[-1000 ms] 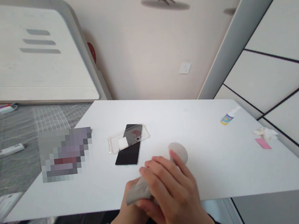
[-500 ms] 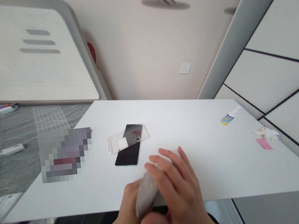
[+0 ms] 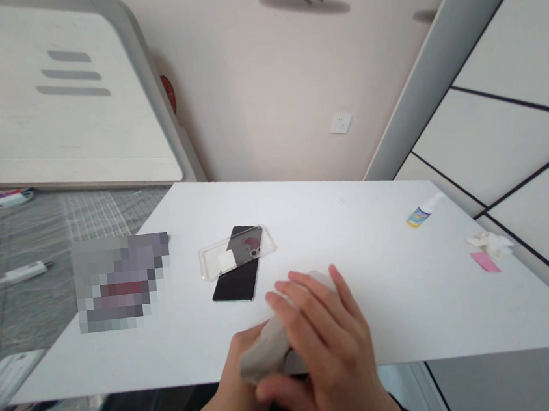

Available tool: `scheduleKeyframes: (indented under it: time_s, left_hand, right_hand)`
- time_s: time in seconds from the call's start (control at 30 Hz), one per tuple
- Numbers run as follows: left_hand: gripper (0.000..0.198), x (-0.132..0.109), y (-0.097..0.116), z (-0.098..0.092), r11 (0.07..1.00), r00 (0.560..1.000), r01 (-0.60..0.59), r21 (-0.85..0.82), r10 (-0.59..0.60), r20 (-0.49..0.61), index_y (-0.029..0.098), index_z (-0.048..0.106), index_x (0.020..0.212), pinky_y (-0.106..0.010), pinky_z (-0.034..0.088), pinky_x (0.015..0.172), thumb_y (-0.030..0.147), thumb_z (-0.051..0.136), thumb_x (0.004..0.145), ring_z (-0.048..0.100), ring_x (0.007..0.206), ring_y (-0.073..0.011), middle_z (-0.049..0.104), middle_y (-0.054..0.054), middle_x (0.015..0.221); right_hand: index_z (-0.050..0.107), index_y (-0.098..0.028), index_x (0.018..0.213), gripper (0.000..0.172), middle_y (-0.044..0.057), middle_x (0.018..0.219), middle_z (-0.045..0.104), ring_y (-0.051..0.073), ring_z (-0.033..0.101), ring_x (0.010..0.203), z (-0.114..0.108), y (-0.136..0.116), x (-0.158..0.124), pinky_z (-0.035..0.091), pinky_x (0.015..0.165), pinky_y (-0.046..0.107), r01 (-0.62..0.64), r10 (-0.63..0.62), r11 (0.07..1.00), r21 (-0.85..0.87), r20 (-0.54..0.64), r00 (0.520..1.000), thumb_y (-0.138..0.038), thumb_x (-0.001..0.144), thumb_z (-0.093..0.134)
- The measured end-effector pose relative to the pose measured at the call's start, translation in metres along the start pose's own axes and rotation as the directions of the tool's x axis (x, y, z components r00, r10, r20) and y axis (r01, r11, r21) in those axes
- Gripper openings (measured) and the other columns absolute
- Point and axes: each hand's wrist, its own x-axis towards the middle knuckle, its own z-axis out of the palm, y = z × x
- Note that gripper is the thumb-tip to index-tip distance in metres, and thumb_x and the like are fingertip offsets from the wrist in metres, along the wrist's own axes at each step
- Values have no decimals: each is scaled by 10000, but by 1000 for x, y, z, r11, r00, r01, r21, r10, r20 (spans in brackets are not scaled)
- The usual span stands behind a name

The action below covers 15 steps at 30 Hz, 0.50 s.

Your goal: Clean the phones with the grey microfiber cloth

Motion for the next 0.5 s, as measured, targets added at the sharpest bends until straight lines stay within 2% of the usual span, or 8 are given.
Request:
scheduleKeyframes:
  time_s: [0.1,0.17,0.23,0.33,0.43,0.5]
  left_hand:
    - [180,-1,-3,2,999,999,-29,28,28,36,191,638,854,-222,490,603,60,515,856,623,632,-144,722,-15,799]
    - [215,-1,-4,4,998,998,-36,42,33,60,198,653,895,-242,517,649,45,504,873,673,698,-164,751,-29,875]
    - [226,-1,-3,3,998,996,-40,44,36,85,205,657,898,-258,545,697,43,500,894,703,747,-175,760,-31,911]
    - [257,2,1,-4,998,992,-57,33,53,111,211,678,980,-271,579,825,31,511,904,749,910,-193,775,-45,1014]
    - [427,3,4,-14,998,989,-58,-5,58,133,232,677,1213,-280,543,1019,-10,494,912,712,1184,-192,752,-61,1258]
    - [532,4,3,-20,999,989,-17,-34,22,147,262,656,1305,-238,530,1029,-45,490,903,713,1189,-157,749,-33,1290]
  right_hand:
    - [664,-166,1195,353,98,1210,732,271,631,1228,2,0,2,312,1232,491,-47,48,998,46,-4,999,-432,1075,467]
    - [673,-189,1073,158,58,1064,746,241,652,1055,4,-3,3,406,1145,462,-9,11,998,54,-33,999,-269,1005,555]
    - [653,-201,962,75,27,914,722,206,615,878,8,-4,1,483,999,414,27,-23,999,28,-119,993,-191,958,579]
    - [604,-205,888,84,28,845,658,193,570,807,13,3,-7,504,795,354,-2,9,1000,29,-237,971,-172,954,564]
    - [580,-213,883,146,17,840,613,178,587,785,21,17,-21,496,702,307,-192,232,969,157,-298,926,-178,1000,501]
    - [570,-217,895,216,3,816,590,158,573,712,28,26,-30,469,627,280,-321,378,921,221,-305,874,-206,1052,423]
